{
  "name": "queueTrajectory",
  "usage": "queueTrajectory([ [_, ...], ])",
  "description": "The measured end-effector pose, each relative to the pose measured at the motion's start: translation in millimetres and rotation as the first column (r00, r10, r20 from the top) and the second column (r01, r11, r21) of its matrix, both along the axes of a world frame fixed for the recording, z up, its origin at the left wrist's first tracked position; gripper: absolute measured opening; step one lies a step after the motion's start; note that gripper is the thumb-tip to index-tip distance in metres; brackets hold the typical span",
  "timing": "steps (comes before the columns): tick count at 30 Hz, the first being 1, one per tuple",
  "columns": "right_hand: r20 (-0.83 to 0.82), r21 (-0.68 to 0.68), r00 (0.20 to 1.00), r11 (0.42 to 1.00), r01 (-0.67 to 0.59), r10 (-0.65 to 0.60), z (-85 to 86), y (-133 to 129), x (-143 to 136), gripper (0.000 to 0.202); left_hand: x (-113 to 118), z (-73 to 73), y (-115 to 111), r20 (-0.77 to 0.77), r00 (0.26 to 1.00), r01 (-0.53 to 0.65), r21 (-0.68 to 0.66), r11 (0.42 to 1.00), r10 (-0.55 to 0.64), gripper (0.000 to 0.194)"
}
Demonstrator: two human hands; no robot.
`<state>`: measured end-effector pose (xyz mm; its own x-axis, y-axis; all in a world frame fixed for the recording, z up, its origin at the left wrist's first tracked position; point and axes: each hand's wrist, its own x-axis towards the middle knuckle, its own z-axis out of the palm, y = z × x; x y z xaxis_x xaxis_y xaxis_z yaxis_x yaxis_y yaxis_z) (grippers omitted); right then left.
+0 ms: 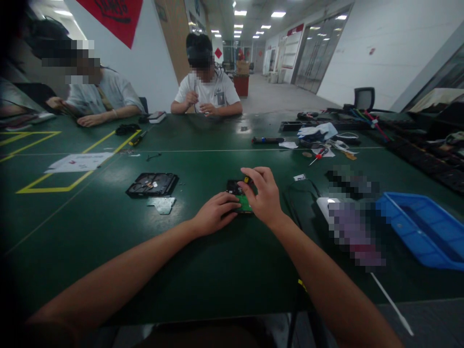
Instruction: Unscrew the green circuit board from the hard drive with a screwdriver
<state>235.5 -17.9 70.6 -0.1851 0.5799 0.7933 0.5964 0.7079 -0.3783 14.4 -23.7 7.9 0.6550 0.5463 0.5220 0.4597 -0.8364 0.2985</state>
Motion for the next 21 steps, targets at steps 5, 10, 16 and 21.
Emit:
queueTrajectory([
  [5,-0.009,-0.013,0.999,0.999,-0.038,0.037,-0.6,0.5,-0.6,0.043,0.0,-1.8,0.6,-0.007,1.000,-0.005,0.004,1.000,0.005,0.028],
  [10,-0.006,-0.026,0.999,0.999,-0.032,0.032,-1.3,0.4,-0.8,0.045,0.4,-0.2,-0.6,0.009,1.000,0.003,0.005,1.000,-0.003,0.027],
  [16,0.021,0.014,1.000,1.000,0.016,-0.016,-0.4,-0.6,-1.7,0.041,0.3,0.2,-0.3,0.000,1.000,0.004,0.008,1.000,-0.004,0.027],
  [21,0.006,0.014,1.000,1.000,0.027,-0.027,-0.8,0.2,-2.1,0.040,0.2,-1.7,0.5,0.002,1.000,0.000,0.004,1.000,0.000,0.028],
])
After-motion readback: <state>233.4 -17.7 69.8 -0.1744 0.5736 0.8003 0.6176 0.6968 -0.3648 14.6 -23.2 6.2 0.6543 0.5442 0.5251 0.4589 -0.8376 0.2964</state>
